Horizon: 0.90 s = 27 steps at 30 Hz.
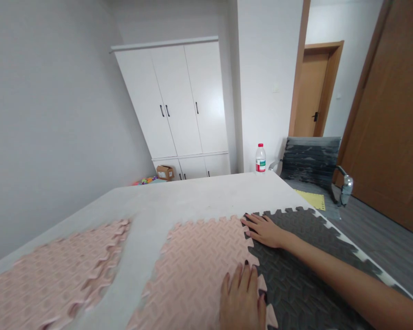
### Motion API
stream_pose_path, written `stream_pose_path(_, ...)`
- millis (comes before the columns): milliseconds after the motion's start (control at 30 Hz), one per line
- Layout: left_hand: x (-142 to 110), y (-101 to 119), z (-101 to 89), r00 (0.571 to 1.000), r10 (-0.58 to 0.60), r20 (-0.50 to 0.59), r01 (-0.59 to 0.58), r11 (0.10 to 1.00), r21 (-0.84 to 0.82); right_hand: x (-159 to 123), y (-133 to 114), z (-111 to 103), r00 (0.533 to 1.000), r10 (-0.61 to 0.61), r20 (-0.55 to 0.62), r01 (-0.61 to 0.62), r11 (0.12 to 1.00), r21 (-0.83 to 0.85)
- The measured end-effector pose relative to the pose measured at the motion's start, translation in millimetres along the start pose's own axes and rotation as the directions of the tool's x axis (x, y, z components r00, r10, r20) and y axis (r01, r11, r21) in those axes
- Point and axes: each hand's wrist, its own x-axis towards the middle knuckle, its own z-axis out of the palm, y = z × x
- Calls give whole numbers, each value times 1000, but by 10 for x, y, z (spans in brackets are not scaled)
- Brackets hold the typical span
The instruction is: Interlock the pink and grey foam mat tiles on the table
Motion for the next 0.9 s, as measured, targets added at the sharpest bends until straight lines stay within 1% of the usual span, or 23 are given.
stream_pose_path(67,-5,24,101,999,-32,-23,33,999,18,2,25,41,1000,-11,10,11,1000,9)
stream_pose_path(133,-13,80,180,994,-91,-51,93,995,28,-12,43,52,999,-25,20,25,1000,10)
stream_pose_path(200,-23,138,219,989,-134,-60,136,990,29,-29,59,40,998,-43,35,42,999,19)
stream_pose_path(267,-31,177,218,990,-126,-62,129,991,35,-46,75,15,996,-69,56,66,997,43)
stream_pose_path(300,-33,188,209,990,-118,-81,122,992,41,-53,82,1,994,-82,68,79,995,54)
stream_pose_path(367,-30,200,187,981,-107,-162,117,992,51,-66,85,-25,992,-99,83,93,993,67)
stream_pose_path(433,-23,208,171,962,-107,-249,125,991,55,-78,63,-42,993,-91,82,86,995,57)
stream_pose_path(500,-19,221,162,951,-108,-289,132,989,66,-92,7,-42,996,-70,58,69,997,21)
stream_pose_path(567,-21,242,156,954,-99,-281,131,987,97,-109,-78,-25,999,-51,19,51,998,-40)
stream_pose_path(667,-34,288,151,968,-94,-233,131,980,151,-139,-213,14,997,-25,-72,15,991,-130)
stream_pose_path(733,-42,324,154,973,-109,-205,144,977,160,-158,-265,29,992,-11,-124,-8,989,-149)
stream_pose_path(800,-42,359,161,969,-143,-200,171,976,133,-178,-266,24,993,-13,-119,-1,993,-119)
stream_pose_path(900,-34,401,167,956,-190,-223,208,976,59,-211,-194,-10,999,-44,-29,43,999,-27)
